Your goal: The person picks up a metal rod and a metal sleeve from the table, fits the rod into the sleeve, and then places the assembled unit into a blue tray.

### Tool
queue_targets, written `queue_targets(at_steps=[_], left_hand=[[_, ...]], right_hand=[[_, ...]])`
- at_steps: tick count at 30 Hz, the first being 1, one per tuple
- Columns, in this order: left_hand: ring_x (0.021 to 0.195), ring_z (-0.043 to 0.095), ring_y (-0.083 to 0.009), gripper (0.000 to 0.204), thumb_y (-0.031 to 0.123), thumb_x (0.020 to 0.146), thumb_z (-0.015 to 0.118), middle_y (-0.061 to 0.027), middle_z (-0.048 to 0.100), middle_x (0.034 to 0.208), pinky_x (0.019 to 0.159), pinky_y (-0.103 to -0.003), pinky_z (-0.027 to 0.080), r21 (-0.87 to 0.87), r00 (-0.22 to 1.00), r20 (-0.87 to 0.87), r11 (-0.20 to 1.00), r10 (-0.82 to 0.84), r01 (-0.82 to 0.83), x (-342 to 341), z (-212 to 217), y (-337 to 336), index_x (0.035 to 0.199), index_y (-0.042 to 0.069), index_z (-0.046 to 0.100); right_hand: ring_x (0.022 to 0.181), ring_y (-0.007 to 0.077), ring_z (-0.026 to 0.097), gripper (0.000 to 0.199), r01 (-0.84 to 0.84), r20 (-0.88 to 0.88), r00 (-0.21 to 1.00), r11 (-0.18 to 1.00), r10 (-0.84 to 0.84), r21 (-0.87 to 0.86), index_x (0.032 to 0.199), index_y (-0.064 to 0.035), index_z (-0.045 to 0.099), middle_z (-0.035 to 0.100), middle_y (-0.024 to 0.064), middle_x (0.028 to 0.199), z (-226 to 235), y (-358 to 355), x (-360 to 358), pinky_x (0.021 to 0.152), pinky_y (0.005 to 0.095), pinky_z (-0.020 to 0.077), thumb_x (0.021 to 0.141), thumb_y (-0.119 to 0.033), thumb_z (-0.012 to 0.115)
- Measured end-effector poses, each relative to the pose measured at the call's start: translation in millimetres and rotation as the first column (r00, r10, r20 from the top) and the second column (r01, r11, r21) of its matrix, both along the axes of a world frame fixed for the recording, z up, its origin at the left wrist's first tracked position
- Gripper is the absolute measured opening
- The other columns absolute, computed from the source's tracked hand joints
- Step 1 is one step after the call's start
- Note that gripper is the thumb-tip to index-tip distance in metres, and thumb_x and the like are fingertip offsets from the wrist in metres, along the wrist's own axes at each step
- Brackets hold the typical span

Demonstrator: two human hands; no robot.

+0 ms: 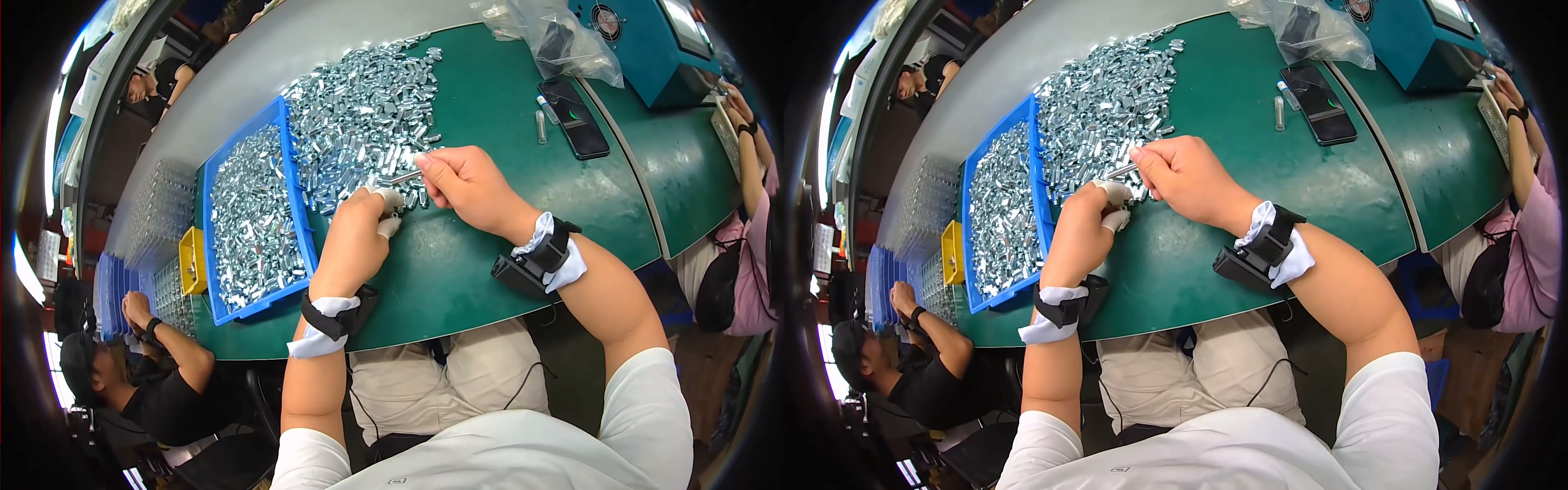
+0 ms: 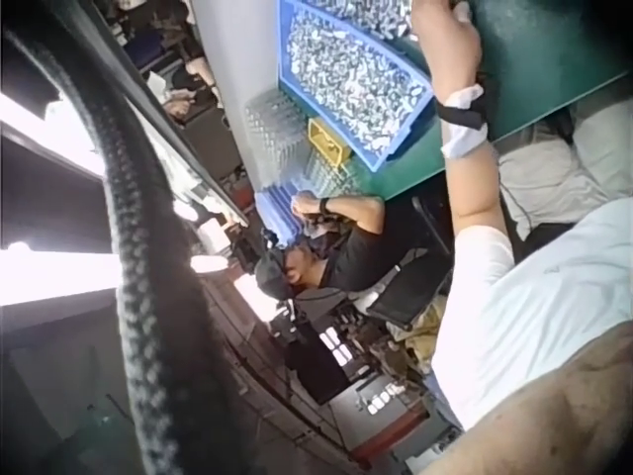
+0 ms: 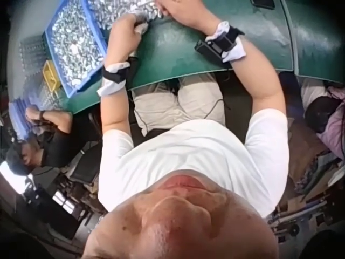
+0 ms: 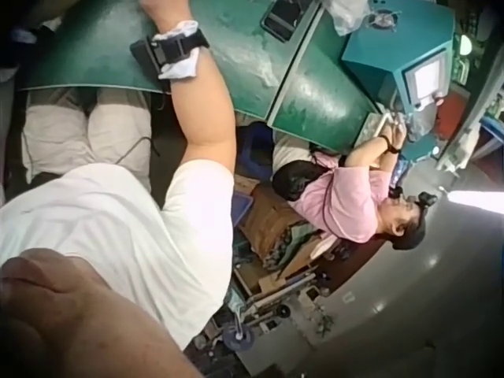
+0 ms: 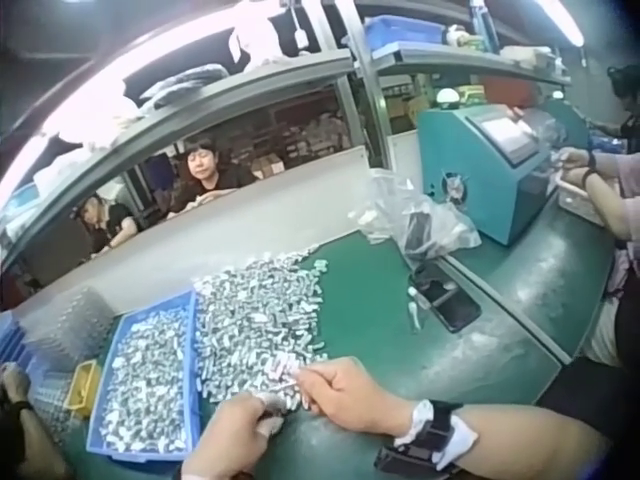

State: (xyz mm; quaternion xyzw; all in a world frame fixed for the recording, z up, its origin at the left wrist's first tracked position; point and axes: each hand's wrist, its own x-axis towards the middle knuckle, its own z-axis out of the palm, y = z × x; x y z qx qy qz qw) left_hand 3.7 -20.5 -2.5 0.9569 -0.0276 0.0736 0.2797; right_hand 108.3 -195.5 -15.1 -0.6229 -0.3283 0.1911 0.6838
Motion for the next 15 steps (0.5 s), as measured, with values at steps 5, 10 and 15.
queue_targets(at_steps=[5, 10, 15], left_hand=[[0.072, 0.063, -0.0176, 0.012, 0.001, 0.088, 0.066, -0.0087, 0.067, 0.087, 0.065, -0.028, 0.05, -0.701, 0.977, 0.032, 0.701, 0.213, -0.13, 6.0, -6.1, 3.9, 0.1, 0.001, 0.063], [0.071, 0.061, -0.01, 0.011, 0.005, 0.091, 0.065, -0.0053, 0.067, 0.087, 0.061, -0.021, 0.048, -0.94, 0.97, -0.099, 0.3, 0.224, -0.165, 1.2, -3.6, 5.3, 0.101, 0.003, 0.062], [0.074, 0.063, -0.0114, 0.013, 0.002, 0.09, 0.066, -0.0064, 0.067, 0.089, 0.062, -0.022, 0.049, -0.957, 0.975, -0.064, 0.263, 0.212, -0.12, -2.1, -1.0, -1.6, 0.101, 0.002, 0.061]], right_hand=[[0.056, 0.0044, 0.044, 0.041, 0.005, -0.006, 1.0, 0.999, -0.005, 0.031, 0.068, -0.0044, 0.052, 0.05, -0.0023, 0.061, -4.6, 0.4, 1.4, 0.051, 0.0227, 0.0363, 0.103, -0.026, 0.049], [0.057, 0.005, 0.045, 0.041, 0.016, 0.055, 0.998, 0.999, -0.014, -0.028, 0.069, -0.0036, 0.053, 0.05, -0.0018, 0.062, -2.7, 0.9, -4.7, 0.053, 0.0227, 0.0374, 0.103, -0.026, 0.048], [0.058, 0.0057, 0.046, 0.04, 0.044, 0.15, 0.988, 0.992, -0.025, -0.121, 0.07, -0.0029, 0.054, 0.051, -0.0013, 0.064, -0.8, 2.0, -5.9, 0.053, 0.0225, 0.0379, 0.103, -0.025, 0.049]])
